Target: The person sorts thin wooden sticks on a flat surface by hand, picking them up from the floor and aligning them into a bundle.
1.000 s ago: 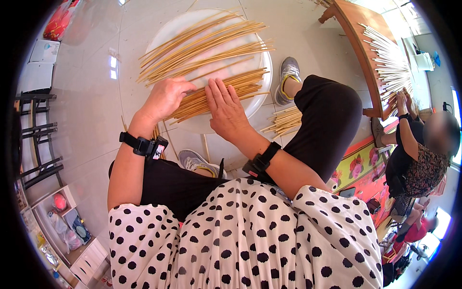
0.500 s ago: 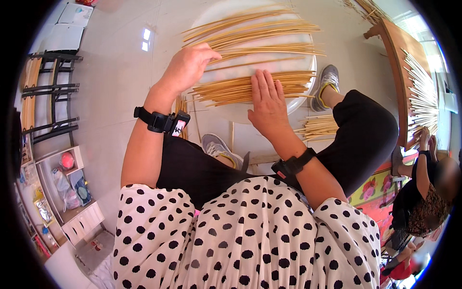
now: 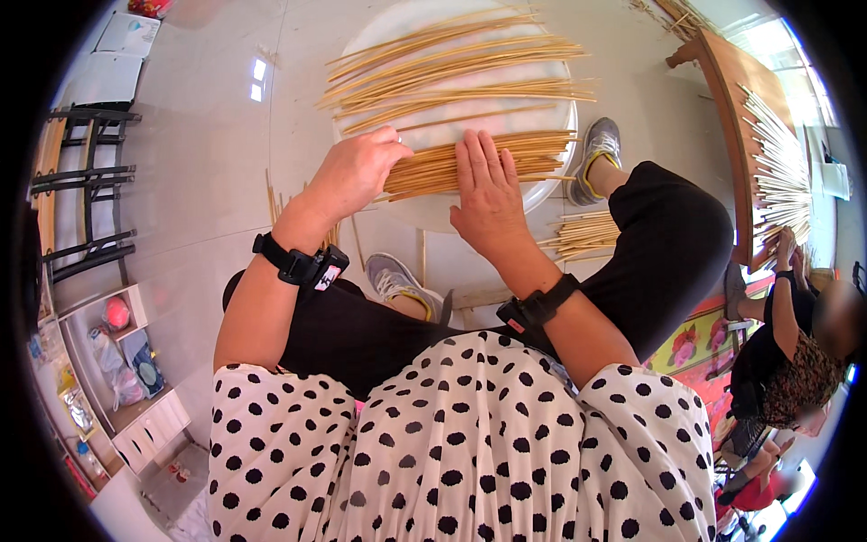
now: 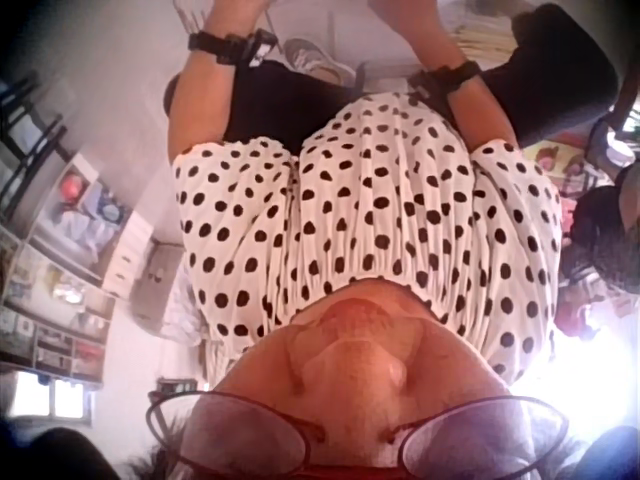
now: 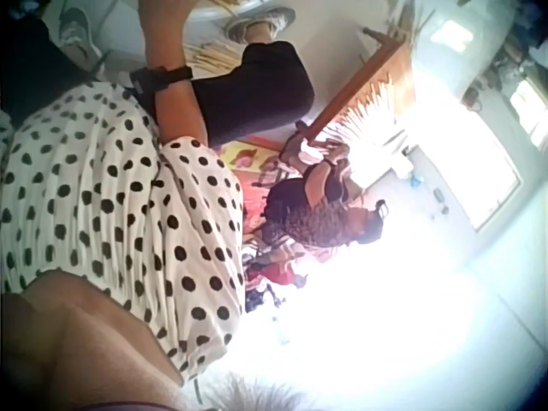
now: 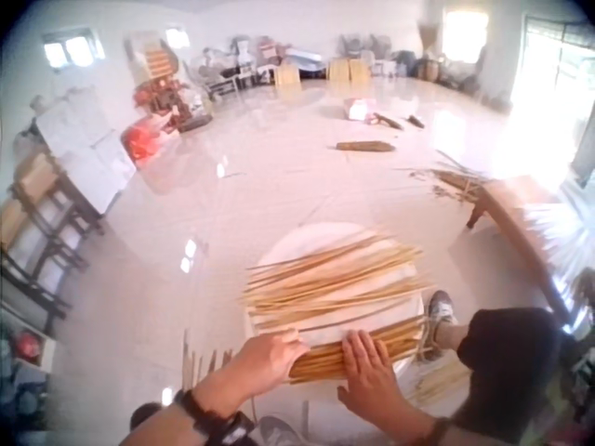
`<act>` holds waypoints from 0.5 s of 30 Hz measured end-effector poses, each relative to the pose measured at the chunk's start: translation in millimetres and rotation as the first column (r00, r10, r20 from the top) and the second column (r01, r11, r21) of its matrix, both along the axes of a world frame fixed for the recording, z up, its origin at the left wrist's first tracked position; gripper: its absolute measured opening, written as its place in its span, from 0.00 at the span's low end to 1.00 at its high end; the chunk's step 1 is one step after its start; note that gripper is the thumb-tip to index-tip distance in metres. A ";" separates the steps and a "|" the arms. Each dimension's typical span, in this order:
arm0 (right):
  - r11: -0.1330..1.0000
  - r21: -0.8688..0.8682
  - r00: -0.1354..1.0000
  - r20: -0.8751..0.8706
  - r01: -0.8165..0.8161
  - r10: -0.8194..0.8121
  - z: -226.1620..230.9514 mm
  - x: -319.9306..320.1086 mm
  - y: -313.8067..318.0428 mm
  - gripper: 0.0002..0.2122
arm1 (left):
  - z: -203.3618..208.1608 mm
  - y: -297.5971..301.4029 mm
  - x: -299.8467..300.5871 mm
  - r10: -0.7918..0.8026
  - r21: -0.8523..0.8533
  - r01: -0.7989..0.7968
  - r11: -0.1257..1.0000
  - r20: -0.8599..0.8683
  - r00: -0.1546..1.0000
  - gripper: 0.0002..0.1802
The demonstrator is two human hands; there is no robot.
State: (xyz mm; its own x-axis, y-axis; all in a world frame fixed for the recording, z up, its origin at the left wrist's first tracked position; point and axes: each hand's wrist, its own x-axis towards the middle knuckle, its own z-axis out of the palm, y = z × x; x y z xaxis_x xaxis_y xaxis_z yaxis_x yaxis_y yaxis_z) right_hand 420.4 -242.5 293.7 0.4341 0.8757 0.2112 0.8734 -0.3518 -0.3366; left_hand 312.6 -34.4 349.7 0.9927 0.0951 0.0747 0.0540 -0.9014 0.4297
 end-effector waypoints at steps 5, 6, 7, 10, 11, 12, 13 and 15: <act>1.000 -0.019 1.000 0.013 0.003 -0.003 1.3 1.0 0.0 0.43 | 4.0 -2.2 1.2 -0.026 0.011 0.027 1.000 -0.093 0.995 0.15; 1.000 -0.022 1.000 0.011 0.001 -0.001 1.8 1.0 1.0 0.43 | 6.8 -4.7 0.4 -0.027 0.035 0.032 0.999 -0.132 0.991 0.16; 1.000 -0.024 1.000 0.009 -0.001 0.001 2.6 1.0 1.7 0.44 | 6.6 -9.4 -1.5 -0.012 0.077 0.021 0.997 -0.115 0.993 0.17; 1.000 -0.004 1.000 0.017 -0.007 0.007 -0.8 0.7 -0.8 0.45 | 6.9 -30.8 -6.5 0.012 0.178 -0.004 0.984 -0.047 0.999 0.23; 1.000 -0.007 1.000 0.019 -0.005 0.005 -1.4 1.3 -1.3 0.45 | 10.2 -39.0 -5.8 0.005 0.197 -0.002 0.980 -0.014 1.000 0.26; 1.000 -0.008 1.000 0.019 -0.008 0.008 -2.0 1.2 -1.4 0.46 | 12.6 -45.4 -6.4 0.001 0.218 -0.005 0.976 0.016 1.000 0.29; 1.000 -0.010 1.000 0.019 -0.010 0.011 -2.4 1.1 -1.2 0.46 | 7.5 -49.0 -8.4 -0.024 0.240 0.022 0.971 0.006 1.000 0.41; 1.000 -0.022 1.000 0.013 -0.013 0.013 -2.2 0.8 -1.5 0.47 | -3.9 -57.3 -13.3 -0.031 0.214 0.029 0.976 0.009 0.999 0.46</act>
